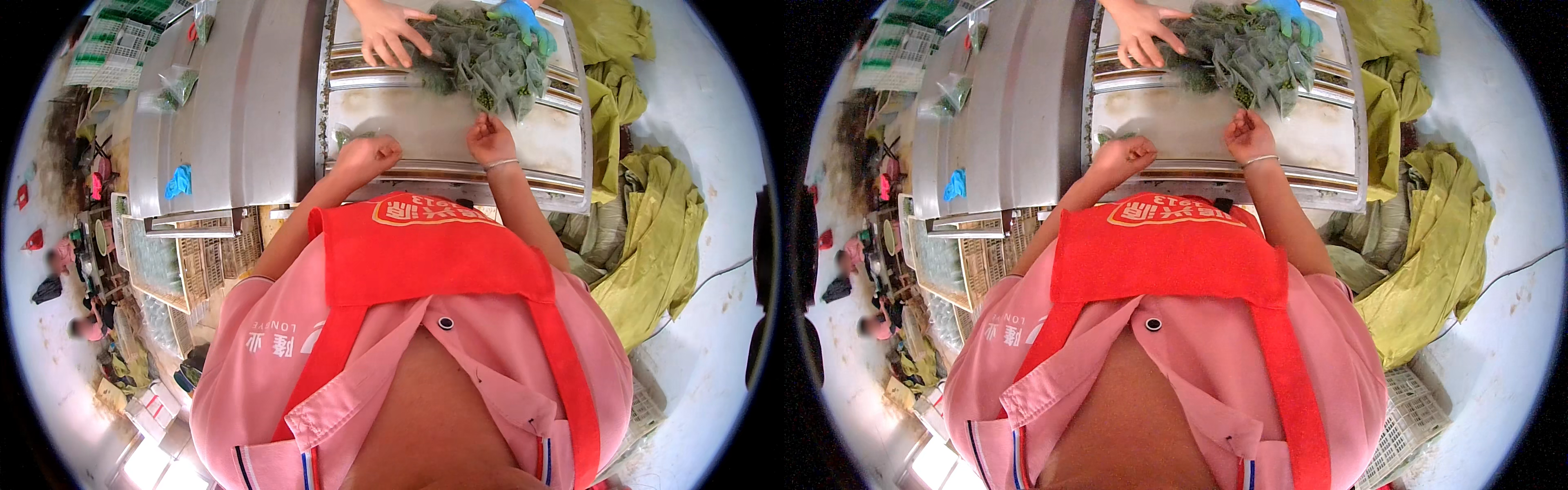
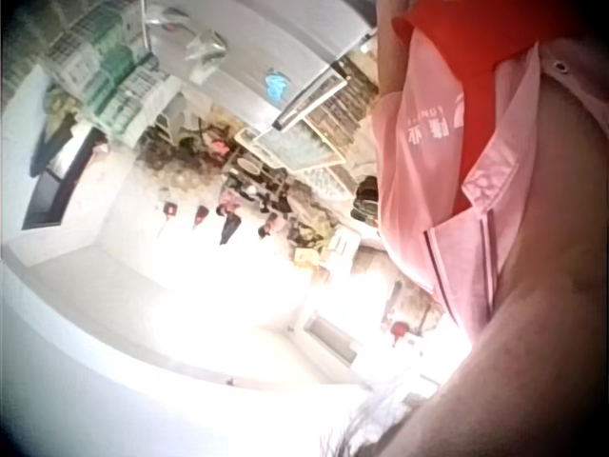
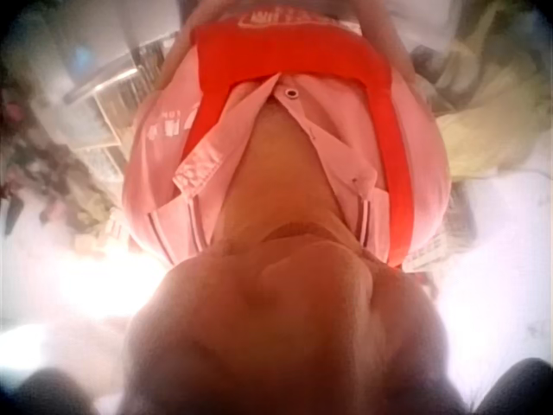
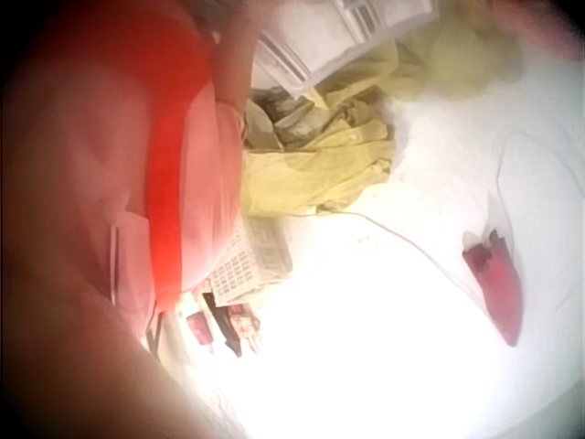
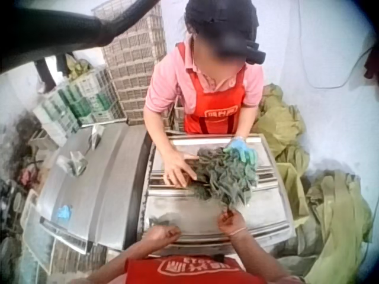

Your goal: The person repeatedly picks small plastic bags containing green leafy vegetables from a white basket, places them on a metal tray, and arranges them in rows. The person then moves the filled tray aside and retrieves a new empty tray to continue the process.

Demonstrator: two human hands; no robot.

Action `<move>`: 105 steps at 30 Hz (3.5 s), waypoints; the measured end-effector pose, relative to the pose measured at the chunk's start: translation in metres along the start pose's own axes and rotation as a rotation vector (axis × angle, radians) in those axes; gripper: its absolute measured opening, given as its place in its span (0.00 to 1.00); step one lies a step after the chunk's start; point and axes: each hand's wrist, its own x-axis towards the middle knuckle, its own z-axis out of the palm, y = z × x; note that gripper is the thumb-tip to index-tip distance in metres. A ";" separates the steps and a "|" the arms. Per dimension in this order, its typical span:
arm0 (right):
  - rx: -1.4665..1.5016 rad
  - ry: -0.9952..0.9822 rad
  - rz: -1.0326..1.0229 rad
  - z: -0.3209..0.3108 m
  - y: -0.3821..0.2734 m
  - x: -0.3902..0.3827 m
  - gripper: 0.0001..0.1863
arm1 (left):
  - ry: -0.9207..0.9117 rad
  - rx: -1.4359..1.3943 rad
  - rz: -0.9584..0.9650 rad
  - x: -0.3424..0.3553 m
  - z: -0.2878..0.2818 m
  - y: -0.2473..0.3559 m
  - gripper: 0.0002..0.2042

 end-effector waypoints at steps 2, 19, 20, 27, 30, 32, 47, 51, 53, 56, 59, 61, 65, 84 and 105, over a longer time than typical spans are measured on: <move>0.001 -0.044 0.085 -0.005 -0.001 -0.002 0.11 | -0.056 -0.213 -0.108 0.010 0.011 -0.008 0.13; -0.803 0.075 0.346 -0.021 0.020 -0.069 0.07 | -0.271 -0.756 -0.436 0.070 0.058 -0.013 0.15; -0.903 0.036 0.336 -0.016 0.018 -0.069 0.07 | -0.282 -0.766 -0.440 0.066 0.049 -0.012 0.13; -2.177 -0.340 -0.419 0.003 0.018 -0.023 0.11 | -0.209 -0.085 -0.245 0.060 0.022 -0.033 0.10; -2.510 -0.140 -0.582 0.028 0.038 -0.024 0.11 | 0.067 0.240 -0.120 0.057 0.021 -0.025 0.09; -2.544 -0.031 -0.572 0.026 0.052 -0.020 0.10 | 0.114 0.441 -0.124 0.060 0.024 -0.024 0.09; -1.144 0.079 -0.048 0.027 0.029 0.011 0.16 | -0.306 0.657 -0.364 0.042 0.006 0.000 0.13; -0.716 0.208 0.183 0.040 0.037 0.045 0.14 | -0.299 0.654 -0.357 0.042 0.008 -0.002 0.13; -0.593 0.229 0.274 0.038 0.040 0.062 0.11 | -0.235 0.619 -0.348 0.039 0.013 -0.015 0.11; -0.421 0.150 0.343 0.031 0.037 0.075 0.06 | -0.016 0.483 -0.350 0.034 0.006 -0.006 0.12; -0.344 0.077 0.372 0.034 0.030 0.055 0.05 | 0.189 -0.086 -0.418 0.036 0.002 -0.006 0.17; -0.375 0.098 0.455 0.034 0.016 0.035 0.04 | 0.289 -0.649 -0.420 0.047 0.012 -0.016 0.23; -0.649 0.027 0.457 0.015 -0.003 -0.001 0.04 | -0.019 -0.945 -0.612 0.070 0.032 -0.004 0.18; -2.365 -0.241 -0.960 -0.007 -0.044 -0.029 0.06 | 0.081 0.643 -0.196 0.095 0.089 0.050 0.08; -0.015 0.047 0.036 0.010 -0.064 -0.008 0.12 | -0.055 0.300 -0.158 0.084 0.060 0.088 0.13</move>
